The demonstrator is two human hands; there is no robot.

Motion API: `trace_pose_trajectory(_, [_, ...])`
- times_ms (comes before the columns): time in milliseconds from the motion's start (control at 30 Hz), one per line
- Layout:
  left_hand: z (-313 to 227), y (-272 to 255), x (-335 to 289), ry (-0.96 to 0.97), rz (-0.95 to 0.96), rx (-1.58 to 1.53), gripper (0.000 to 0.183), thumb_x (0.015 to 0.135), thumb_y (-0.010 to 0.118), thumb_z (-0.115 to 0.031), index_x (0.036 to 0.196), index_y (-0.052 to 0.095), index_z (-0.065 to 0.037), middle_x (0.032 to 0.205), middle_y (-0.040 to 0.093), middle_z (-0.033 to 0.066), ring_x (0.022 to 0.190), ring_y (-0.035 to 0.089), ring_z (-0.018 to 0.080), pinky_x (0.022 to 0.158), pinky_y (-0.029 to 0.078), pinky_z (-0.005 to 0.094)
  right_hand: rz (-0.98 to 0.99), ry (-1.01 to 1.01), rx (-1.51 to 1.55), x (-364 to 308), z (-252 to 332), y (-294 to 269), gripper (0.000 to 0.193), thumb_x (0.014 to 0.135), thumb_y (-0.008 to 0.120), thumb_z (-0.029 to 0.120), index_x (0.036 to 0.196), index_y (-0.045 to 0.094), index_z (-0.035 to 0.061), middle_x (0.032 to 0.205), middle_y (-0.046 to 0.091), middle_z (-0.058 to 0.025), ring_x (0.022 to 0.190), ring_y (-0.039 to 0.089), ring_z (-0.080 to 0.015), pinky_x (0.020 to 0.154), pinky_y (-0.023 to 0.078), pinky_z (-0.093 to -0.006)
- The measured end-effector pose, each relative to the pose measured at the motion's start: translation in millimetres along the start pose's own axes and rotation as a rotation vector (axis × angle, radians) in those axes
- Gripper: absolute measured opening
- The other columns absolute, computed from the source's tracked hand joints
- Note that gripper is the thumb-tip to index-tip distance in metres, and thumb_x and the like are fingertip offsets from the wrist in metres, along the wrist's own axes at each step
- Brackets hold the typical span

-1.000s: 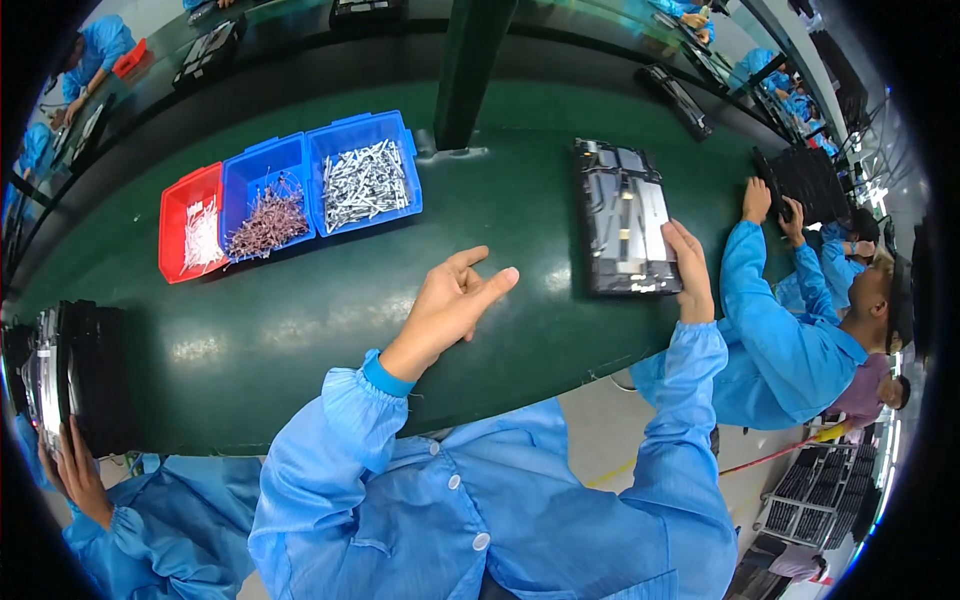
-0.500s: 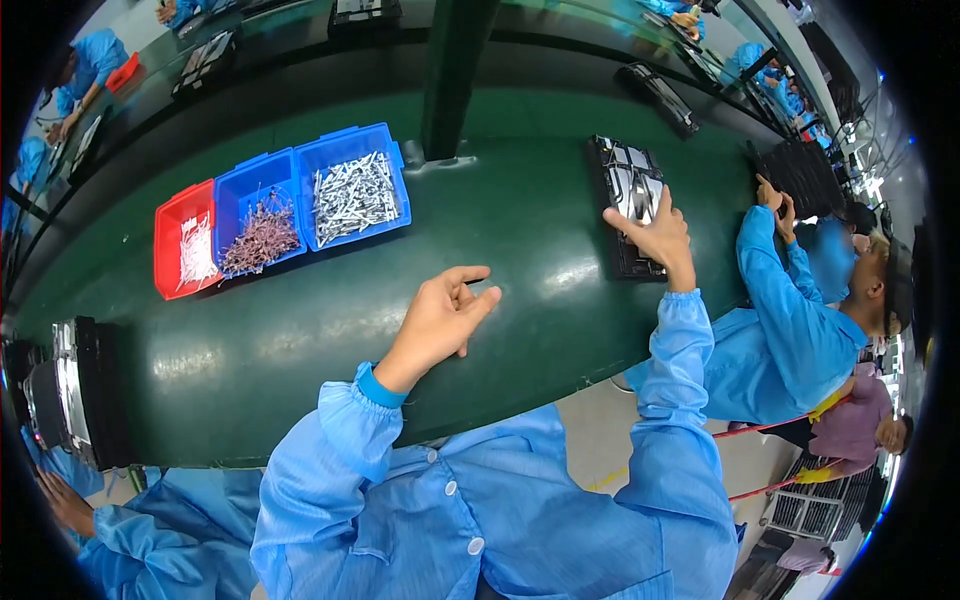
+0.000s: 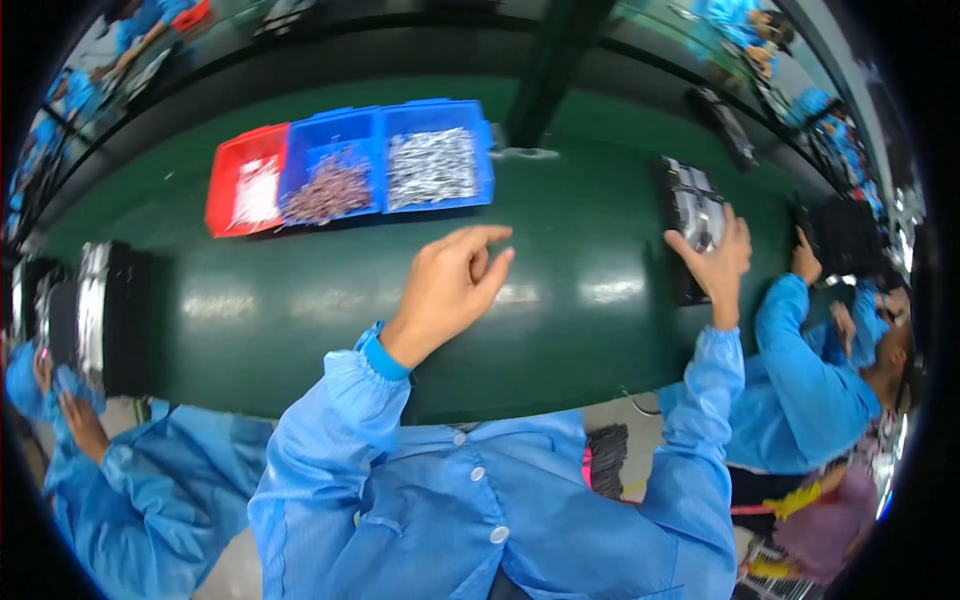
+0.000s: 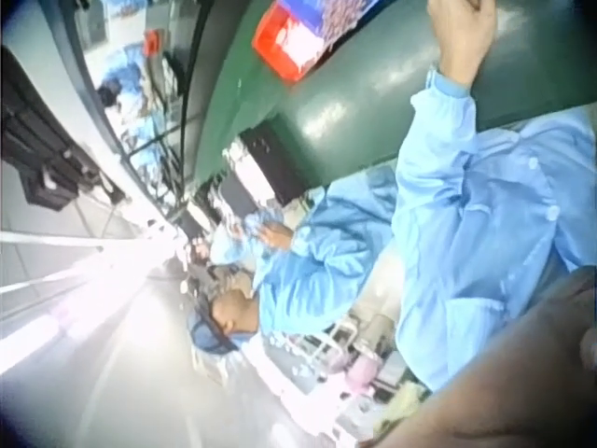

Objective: The person takes components from storage bins, inserts them into the edges of tablet frames by hand, presses them into place, and sets the tablets down on the assembly line.

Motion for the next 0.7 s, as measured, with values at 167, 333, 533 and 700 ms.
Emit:
trace_pose_trajectory(167, [21, -67, 1, 0.175, -0.468, 0.334, 0.015, 0.082, 0.073, 0.002, 0.096, 0.074, -0.004, 0.061, 0.044, 0.002, 0.052, 0.04, 0.0107, 0.049, 0.035, 0.0274, 0.168, -0.166, 0.919, -38, 93, -1, 0.036, 0.085, 0.078, 0.016, 0.113, 0.065, -0.0019, 0.087, 0.064, -0.0038, 0.069, 0.053, -0.0057, 0.059, 0.04, -0.0211])
trace_pose_trajectory(333, [40, -121, -11, 0.09, -0.602, 0.556, 0.013, 0.081, 0.076, -0.002, 0.094, 0.074, -0.004, 0.073, 0.051, 0.0031, 0.065, 0.048, 0.012, 0.056, 0.04, 0.0271, 0.348, -0.04, 1.236, -53, 139, 52, 0.009, 0.094, 0.067, 0.007, 0.098, 0.067, -0.0016, 0.068, 0.055, 0.0076, 0.058, 0.043, 0.0032, 0.05, 0.029, -0.016])
trace_pose_trajectory(533, [40, -122, -6, 0.114, -0.541, 0.796, 0.02, 0.076, 0.08, -0.012, 0.096, 0.076, -0.01, 0.084, 0.056, 0.0043, 0.087, 0.053, 0.0233, 0.079, 0.042, 0.0363, 0.304, 0.031, 1.318, -28, 165, 62, 0.011, 0.095, 0.067, 0.009, 0.093, 0.067, -0.001, 0.067, 0.056, 0.0077, 0.058, 0.043, 0.0029, 0.051, 0.03, -0.0168])
trace_pose_trajectory(700, [46, -118, 2, 0.002, -0.493, 0.936, 0.016, 0.077, 0.08, -0.022, 0.092, 0.077, -0.015, 0.089, 0.056, 0.0029, 0.092, 0.051, 0.024, 0.085, 0.035, 0.0404, 0.296, 0.041, 1.377, -26, 182, 64, 0.011, 0.095, 0.067, 0.011, 0.093, 0.067, -0.0004, 0.067, 0.055, 0.0078, 0.058, 0.043, 0.0026, 0.051, 0.029, -0.0173])
Point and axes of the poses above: each hand's wrist, its own x-axis towards the middle knuckle, its own y-axis out of the palm, z = x × y, the point moved 3 cm from there along x, towards the middle knuckle
